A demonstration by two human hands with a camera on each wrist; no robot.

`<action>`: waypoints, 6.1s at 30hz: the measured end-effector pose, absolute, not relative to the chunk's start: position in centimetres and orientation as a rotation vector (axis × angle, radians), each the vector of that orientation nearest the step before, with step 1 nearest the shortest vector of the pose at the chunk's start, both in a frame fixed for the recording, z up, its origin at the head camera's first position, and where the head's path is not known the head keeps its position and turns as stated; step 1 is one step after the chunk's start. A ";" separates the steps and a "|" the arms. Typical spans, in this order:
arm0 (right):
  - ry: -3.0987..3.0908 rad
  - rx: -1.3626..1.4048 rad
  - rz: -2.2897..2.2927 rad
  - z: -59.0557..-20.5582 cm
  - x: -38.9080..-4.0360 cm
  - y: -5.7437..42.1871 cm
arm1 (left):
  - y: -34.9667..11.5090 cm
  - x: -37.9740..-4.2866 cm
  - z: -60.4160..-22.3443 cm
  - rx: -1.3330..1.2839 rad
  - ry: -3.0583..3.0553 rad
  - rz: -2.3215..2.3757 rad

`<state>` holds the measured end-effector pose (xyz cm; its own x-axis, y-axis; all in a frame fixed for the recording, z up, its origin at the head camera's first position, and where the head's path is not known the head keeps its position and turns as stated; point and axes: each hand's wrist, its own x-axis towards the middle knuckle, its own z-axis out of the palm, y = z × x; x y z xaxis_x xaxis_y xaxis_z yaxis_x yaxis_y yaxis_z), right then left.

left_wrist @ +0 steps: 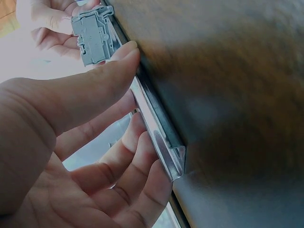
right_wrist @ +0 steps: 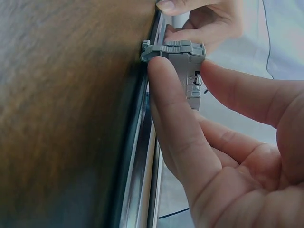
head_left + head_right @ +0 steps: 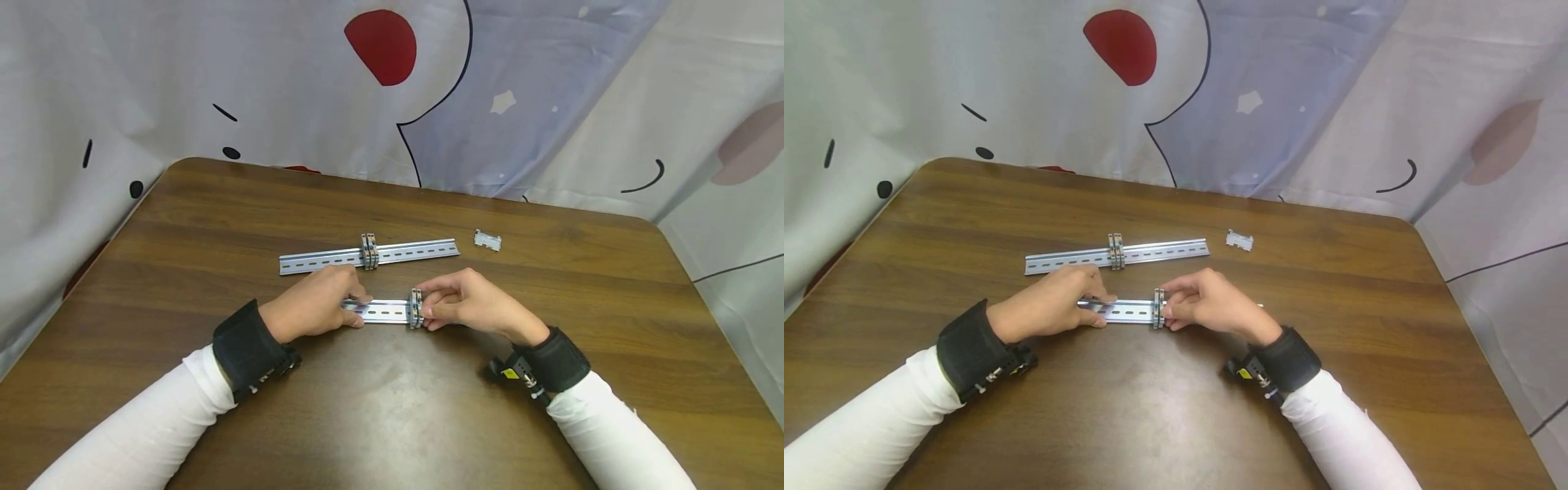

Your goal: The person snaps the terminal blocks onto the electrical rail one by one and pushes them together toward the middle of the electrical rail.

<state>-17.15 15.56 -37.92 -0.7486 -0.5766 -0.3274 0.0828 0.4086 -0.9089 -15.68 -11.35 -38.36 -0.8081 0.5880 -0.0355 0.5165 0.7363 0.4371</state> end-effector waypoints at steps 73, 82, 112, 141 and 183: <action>2.784 -0.633 -0.300 -34.4 -17.1 25.8 | -10.9 -16.3 -38.8 0.913 2.768 0.654; 2.872 -0.513 -0.355 -35.2 -16.8 24.8 | -10.7 -16.4 -38.8 0.914 2.760 0.657; 2.447 -0.508 -0.742 -34.1 -17.8 28.1 | -10.7 -16.3 -38.9 0.919 2.769 0.614; 2.039 -0.346 -1.315 -38.1 -18.6 23.5 | -10.7 -16.5 -38.9 0.942 2.774 0.629; 2.788 -0.684 -0.642 -37.4 -17.1 20.3 | -11.0 -16.8 -38.2 0.947 2.801 0.515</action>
